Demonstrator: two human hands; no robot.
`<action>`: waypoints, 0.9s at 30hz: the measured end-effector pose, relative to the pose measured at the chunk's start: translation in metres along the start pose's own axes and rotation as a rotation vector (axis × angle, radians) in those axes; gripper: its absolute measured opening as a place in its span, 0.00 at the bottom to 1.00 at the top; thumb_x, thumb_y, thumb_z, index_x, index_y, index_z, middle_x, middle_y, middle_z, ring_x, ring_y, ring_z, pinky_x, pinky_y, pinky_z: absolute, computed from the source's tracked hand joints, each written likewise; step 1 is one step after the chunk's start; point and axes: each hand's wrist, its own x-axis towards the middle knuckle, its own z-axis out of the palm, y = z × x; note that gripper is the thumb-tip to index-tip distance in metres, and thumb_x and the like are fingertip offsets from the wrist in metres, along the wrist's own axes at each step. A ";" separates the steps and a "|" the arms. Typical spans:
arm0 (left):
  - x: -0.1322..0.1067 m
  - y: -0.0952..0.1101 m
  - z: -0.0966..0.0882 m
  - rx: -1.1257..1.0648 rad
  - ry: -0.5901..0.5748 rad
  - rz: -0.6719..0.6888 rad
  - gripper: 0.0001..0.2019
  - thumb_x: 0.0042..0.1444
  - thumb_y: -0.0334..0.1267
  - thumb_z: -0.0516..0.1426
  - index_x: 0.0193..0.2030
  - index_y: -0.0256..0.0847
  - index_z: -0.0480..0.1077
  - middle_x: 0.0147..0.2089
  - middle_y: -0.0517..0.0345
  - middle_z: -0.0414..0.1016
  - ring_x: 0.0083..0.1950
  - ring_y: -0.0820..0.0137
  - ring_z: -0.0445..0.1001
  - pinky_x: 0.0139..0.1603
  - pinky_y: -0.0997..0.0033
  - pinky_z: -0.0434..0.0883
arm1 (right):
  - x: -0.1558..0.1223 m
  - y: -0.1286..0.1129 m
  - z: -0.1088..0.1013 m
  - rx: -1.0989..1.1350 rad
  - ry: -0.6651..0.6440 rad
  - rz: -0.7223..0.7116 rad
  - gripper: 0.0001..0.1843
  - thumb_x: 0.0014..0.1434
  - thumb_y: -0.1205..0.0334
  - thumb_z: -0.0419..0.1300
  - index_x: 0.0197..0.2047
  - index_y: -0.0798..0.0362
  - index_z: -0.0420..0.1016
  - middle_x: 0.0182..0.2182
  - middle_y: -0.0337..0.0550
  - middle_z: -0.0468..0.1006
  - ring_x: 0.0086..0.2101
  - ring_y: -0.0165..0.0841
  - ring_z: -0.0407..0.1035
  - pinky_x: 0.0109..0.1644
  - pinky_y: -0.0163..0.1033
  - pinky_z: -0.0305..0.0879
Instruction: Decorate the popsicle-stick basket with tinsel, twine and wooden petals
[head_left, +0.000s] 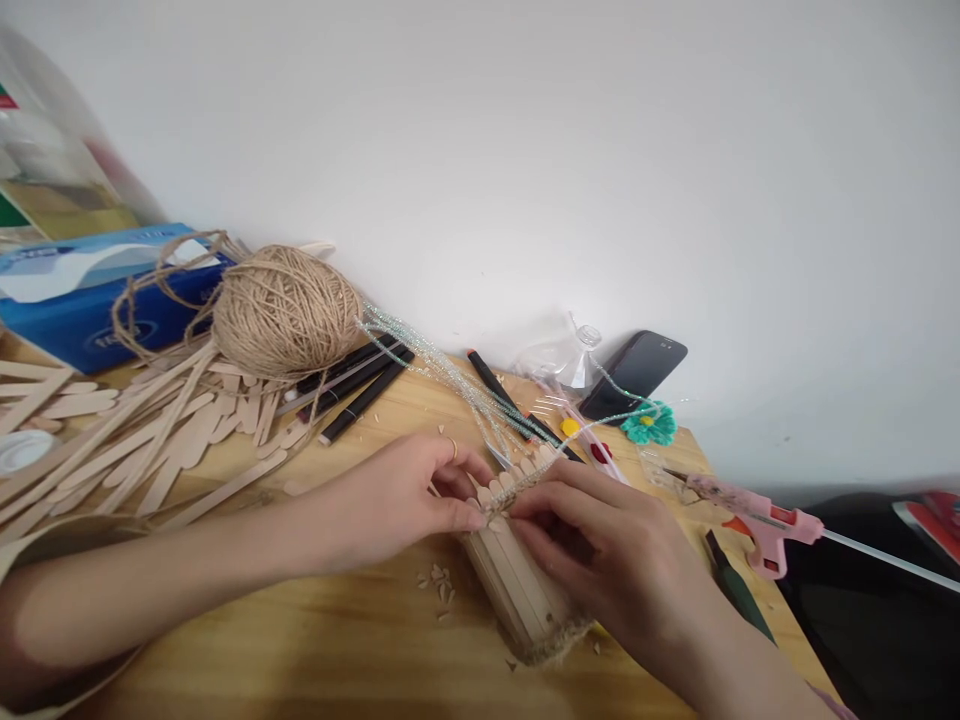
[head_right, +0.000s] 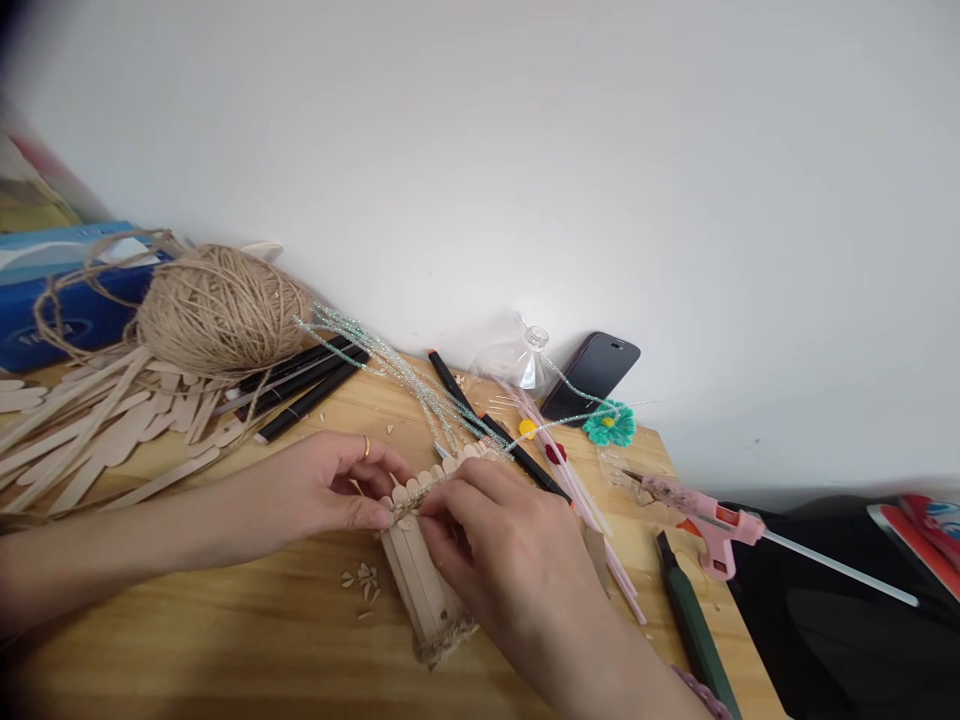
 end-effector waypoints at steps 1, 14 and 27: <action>0.000 0.000 0.000 -0.001 -0.005 0.004 0.15 0.47 0.37 0.58 0.42 0.36 0.69 0.35 0.58 0.74 0.41 0.66 0.73 0.44 0.67 0.68 | 0.000 0.000 0.000 -0.010 -0.003 -0.011 0.07 0.58 0.68 0.54 0.32 0.51 0.72 0.28 0.38 0.73 0.28 0.27 0.66 0.27 0.30 0.58; 0.001 0.001 -0.001 0.041 0.003 -0.023 0.17 0.47 0.37 0.58 0.45 0.34 0.69 0.38 0.53 0.75 0.42 0.64 0.73 0.46 0.65 0.68 | 0.011 -0.006 -0.007 0.013 -0.065 0.016 0.09 0.52 0.73 0.54 0.26 0.53 0.73 0.23 0.38 0.71 0.23 0.26 0.63 0.23 0.29 0.56; -0.001 0.002 0.000 0.033 0.011 -0.027 0.15 0.47 0.38 0.58 0.43 0.36 0.70 0.36 0.55 0.76 0.41 0.64 0.74 0.44 0.66 0.68 | 0.011 -0.008 -0.007 -0.069 -0.093 0.001 0.08 0.53 0.72 0.56 0.25 0.53 0.72 0.22 0.37 0.70 0.23 0.27 0.63 0.24 0.30 0.56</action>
